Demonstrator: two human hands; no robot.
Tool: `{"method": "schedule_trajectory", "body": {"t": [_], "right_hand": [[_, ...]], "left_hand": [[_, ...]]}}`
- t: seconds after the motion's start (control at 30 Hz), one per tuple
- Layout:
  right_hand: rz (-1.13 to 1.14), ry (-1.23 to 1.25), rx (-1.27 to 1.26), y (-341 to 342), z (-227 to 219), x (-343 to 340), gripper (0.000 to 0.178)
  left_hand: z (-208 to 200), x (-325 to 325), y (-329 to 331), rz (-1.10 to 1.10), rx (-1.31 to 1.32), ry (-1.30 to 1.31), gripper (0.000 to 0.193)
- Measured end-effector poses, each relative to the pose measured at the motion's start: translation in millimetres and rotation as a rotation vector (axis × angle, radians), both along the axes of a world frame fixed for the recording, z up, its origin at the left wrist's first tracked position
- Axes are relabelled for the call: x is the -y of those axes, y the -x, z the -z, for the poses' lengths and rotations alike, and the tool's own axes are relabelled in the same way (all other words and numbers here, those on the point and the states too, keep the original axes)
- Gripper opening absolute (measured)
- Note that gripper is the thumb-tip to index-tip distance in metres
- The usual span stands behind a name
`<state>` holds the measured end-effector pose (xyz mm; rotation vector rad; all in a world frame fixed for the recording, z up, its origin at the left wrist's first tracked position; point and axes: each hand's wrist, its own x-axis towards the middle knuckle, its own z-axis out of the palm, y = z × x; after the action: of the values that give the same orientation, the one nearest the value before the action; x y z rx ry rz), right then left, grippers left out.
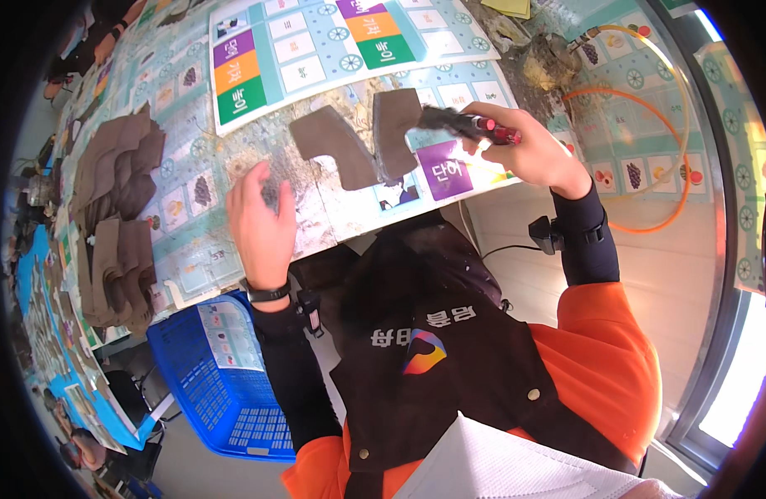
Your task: Applying adhesive to fabric shoe components and pressing them together on a work table.
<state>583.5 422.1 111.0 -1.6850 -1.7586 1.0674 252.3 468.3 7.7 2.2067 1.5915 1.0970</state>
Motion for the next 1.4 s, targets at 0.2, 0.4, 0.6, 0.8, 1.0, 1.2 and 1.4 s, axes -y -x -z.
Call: {"method": "schedule_trajectory", "body": {"t": [0.2, 0.4, 0.6, 0.8, 1.0, 1.2, 1.4], "right_hand": [[0.100, -0.529, 0.535, -38, 72, -4, 0.036], [0.192, -0.686, 0.800, -62, 103, -5, 0.042], [0.384, -0.834, 0.522, -34, 97, 9, 0.052], [0.604, -0.767, 0.474, -27, 125, 21, 0.041], [0.623, -0.798, 0.416, -25, 138, 24, 0.033], [0.588, -0.786, 0.393, -18, 124, 22, 0.030], [0.604, -0.727, 0.413, -20, 122, 24, 0.030]], "left_hand": [[-3, -79, -14, 0.275, -0.219, 0.083, 0.051], [-17, -112, -28, 0.294, -0.373, 0.369, 0.040], [-72, -87, -28, 0.495, -0.096, 0.306, 0.016], [-159, -117, -32, 0.421, 0.063, -0.147, 0.016], [-135, -277, 26, 0.306, 0.237, -0.114, 0.018], [9, -424, 97, 0.018, -0.076, 0.131, 0.020], [27, -449, 71, -0.212, -0.216, 0.047, 0.017]]}}
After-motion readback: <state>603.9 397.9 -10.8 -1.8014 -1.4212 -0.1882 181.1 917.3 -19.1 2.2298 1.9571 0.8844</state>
